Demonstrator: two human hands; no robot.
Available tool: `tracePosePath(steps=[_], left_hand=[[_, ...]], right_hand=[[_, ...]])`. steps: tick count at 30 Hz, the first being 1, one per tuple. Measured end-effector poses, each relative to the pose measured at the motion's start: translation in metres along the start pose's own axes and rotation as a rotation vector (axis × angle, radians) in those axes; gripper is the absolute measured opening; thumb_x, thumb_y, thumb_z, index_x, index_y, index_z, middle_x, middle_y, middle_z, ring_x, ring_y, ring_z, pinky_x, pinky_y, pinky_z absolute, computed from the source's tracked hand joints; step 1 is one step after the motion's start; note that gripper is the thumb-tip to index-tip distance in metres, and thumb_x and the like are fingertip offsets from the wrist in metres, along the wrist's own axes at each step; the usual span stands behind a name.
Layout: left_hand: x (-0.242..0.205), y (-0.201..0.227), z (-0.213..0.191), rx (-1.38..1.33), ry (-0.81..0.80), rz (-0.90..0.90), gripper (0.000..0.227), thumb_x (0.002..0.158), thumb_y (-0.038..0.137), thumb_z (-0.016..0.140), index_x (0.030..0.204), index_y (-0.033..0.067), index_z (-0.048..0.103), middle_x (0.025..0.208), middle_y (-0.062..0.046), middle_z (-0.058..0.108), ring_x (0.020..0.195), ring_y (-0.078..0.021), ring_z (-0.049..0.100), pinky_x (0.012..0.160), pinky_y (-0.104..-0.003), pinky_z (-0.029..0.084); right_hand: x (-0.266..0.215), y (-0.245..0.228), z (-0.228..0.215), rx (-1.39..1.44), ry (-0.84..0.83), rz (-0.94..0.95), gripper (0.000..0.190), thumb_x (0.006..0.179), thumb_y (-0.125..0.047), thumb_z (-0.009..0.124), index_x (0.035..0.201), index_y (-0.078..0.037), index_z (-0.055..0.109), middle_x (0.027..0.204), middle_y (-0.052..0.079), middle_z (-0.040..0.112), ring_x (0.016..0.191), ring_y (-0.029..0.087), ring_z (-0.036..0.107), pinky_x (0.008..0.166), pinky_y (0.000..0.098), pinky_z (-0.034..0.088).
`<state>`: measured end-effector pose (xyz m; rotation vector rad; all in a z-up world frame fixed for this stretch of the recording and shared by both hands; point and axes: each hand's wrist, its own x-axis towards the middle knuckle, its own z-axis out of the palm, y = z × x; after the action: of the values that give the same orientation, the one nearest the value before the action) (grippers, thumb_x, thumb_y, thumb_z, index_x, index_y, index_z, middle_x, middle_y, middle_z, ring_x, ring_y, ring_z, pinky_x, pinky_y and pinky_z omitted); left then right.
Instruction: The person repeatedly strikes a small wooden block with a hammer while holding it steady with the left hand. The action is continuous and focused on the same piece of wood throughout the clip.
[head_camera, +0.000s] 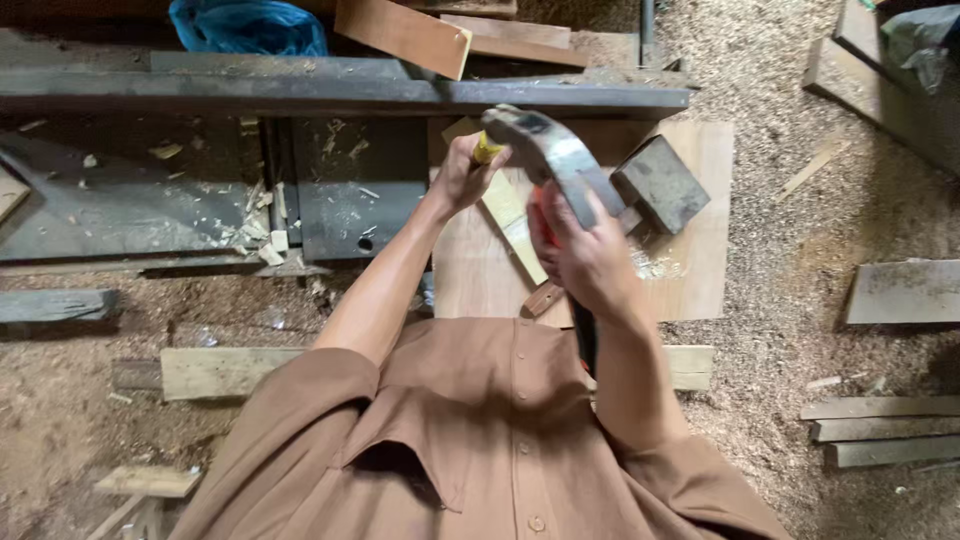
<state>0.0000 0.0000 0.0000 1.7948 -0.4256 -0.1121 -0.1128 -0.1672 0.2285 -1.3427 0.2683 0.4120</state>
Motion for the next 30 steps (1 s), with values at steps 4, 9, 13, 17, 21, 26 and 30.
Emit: tracePosePath(steps=[4, 9, 13, 17, 21, 26, 30], left_hand=[[0.004, 0.001, -0.001, -0.064, -0.036, 0.064, 0.011, 0.095, -0.001, 0.061, 0.084, -0.0010, 0.061, 0.067, -0.004, 0.051, 0.066, -0.0071, 0.048, 0.058, -0.030, 0.043], [0.005, 0.004, -0.002, -0.181, 0.004, 0.222, 0.005, 0.095, 0.001, 0.063, 0.099, -0.0031, 0.063, 0.081, -0.003, 0.062, 0.078, -0.0081, 0.054, 0.067, -0.030, 0.049], [0.012, 0.012, -0.001, -0.216, 0.116, 0.065, 0.016, 0.102, 0.011, 0.064, 0.088, 0.0023, 0.065, 0.074, 0.001, 0.060, 0.070, -0.0072, 0.056, 0.062, -0.028, 0.047], [0.027, 0.032, -0.014, -0.327, 0.294, -0.266, 0.030, 0.103, 0.023, 0.065, 0.078, 0.0087, 0.057, 0.061, 0.005, 0.053, 0.053, -0.0055, 0.052, 0.050, -0.026, 0.044], [0.037, 0.051, -0.010, -0.542, 0.310, -0.265, 0.035, 0.105, 0.025, 0.065, 0.076, 0.0118, 0.050, 0.060, 0.006, 0.047, 0.052, -0.0057, 0.045, 0.052, -0.026, 0.047], [0.017, 0.065, 0.010, -0.445, 0.268, -0.272, 0.035, 0.106, 0.027, 0.062, 0.076, 0.0117, 0.051, 0.061, 0.006, 0.048, 0.053, -0.0063, 0.048, 0.051, -0.026, 0.041], [-0.001, 0.069, 0.018, -0.340, 0.233, -0.330, 0.036, 0.107, 0.028, 0.061, 0.076, 0.0120, 0.052, 0.064, 0.006, 0.050, 0.058, -0.0060, 0.048, 0.054, -0.026, 0.041]], right_hand=[[0.020, 0.000, 0.013, -0.310, -0.008, -0.123, 0.038, 0.108, -0.042, 0.044, 0.091, -0.010, 0.055, 0.068, -0.006, 0.046, 0.054, 0.004, 0.042, 0.045, 0.0233, 0.035], [0.003, 0.009, -0.010, -0.105, -0.006, 0.003, 0.047, 0.108, -0.049, 0.047, 0.083, -0.009, 0.050, 0.058, -0.005, 0.038, 0.045, 0.006, 0.036, 0.039, 0.0245, 0.028], [-0.016, 0.006, -0.027, -0.019, 0.042, 0.067, 0.049, 0.103, -0.053, 0.050, 0.082, -0.009, 0.052, 0.057, -0.005, 0.038, 0.045, 0.005, 0.035, 0.040, 0.0239, 0.027], [-0.014, -0.008, -0.021, 0.087, 0.047, 0.053, 0.052, 0.101, -0.058, 0.049, 0.084, -0.009, 0.049, 0.058, -0.005, 0.036, 0.044, 0.004, 0.030, 0.038, 0.0236, 0.024], [-0.021, -0.013, -0.034, 0.135, 0.036, 0.052, 0.053, 0.101, -0.060, 0.051, 0.086, -0.009, 0.048, 0.058, -0.005, 0.036, 0.043, 0.004, 0.029, 0.038, 0.0235, 0.022], [-0.029, -0.002, -0.050, 0.047, 0.046, 0.063, 0.055, 0.099, -0.062, 0.049, 0.085, -0.009, 0.050, 0.057, -0.004, 0.037, 0.043, 0.005, 0.031, 0.036, 0.0238, 0.023], [-0.023, 0.006, -0.059, 0.057, -0.025, 0.110, 0.055, 0.100, -0.062, 0.050, 0.084, -0.009, 0.049, 0.057, -0.005, 0.037, 0.043, 0.005, 0.032, 0.037, 0.0243, 0.025]])
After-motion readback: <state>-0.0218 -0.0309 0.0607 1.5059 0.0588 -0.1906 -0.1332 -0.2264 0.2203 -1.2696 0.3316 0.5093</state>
